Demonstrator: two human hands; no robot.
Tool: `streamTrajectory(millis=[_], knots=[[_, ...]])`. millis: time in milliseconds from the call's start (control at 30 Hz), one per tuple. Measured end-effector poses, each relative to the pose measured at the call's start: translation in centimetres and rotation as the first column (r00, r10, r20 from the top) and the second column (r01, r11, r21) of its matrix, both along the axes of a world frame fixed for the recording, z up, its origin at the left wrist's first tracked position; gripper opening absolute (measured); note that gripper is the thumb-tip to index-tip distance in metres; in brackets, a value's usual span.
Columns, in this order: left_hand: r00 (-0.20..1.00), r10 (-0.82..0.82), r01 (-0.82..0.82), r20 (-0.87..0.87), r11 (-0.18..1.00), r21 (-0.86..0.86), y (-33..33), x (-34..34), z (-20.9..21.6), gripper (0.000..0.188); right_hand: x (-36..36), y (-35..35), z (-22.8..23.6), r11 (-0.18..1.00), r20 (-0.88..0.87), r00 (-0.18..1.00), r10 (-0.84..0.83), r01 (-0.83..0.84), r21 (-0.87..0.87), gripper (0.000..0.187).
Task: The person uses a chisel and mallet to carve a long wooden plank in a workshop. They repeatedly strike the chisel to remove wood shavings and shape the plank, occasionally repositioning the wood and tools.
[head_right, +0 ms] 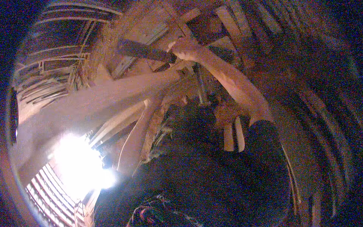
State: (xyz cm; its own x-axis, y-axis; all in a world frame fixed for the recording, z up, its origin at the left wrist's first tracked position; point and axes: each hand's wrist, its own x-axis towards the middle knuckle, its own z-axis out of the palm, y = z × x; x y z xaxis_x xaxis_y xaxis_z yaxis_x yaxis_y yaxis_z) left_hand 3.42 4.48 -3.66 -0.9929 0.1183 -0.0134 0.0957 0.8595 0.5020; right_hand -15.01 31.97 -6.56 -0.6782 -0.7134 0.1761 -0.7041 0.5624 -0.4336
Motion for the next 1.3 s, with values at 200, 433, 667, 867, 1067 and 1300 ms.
streamTrajectory(millis=[200, 433, 667, 867, 1067, 1300], knots=[[0.993, 0.077, -0.07, 0.093, 0.994, -0.078, 1.7, 1.2, 3.0, 0.049, 0.9, 1.3, 3.1, 0.931, -0.193, 0.956, 0.221, -0.265, -0.249, 0.02], [0.976, 0.144, -0.127, 0.165, 0.986, -0.109, 3.1, -1.6, 1.8, 0.05, -2.4, -4.1, 3.8, 0.888, -0.077, 0.892, 0.446, -0.451, -0.083, 0.016], [0.958, 0.202, -0.185, 0.202, 0.978, -0.097, 4.2, -0.6, -0.1, 0.051, 0.4, -8.7, 1.0, 0.82, 0.01, 0.821, 0.571, -0.57, -0.043, 0.016], [0.949, 0.218, -0.2, 0.229, 0.975, -0.1, 4.5, -1.0, 0.0, 0.051, 0.7, -10.0, 0.8, 0.784, 0.087, 0.78, 0.62, -0.616, -0.072, 0.016], [0.942, 0.224, -0.204, 0.249, 0.973, -0.107, 5.0, -1.3, 0.3, 0.052, 1.2, -11.4, -2.5, 0.76, 0.197, 0.734, 0.65, -0.626, -0.175, 0.012], [0.938, 0.224, -0.2, 0.264, 0.973, -0.118, 5.6, -2.3, 0.3, 0.052, 0.5, -10.1, 1.2, 0.771, 0.118, 0.764, 0.634, -0.636, -0.022, 0.012]])
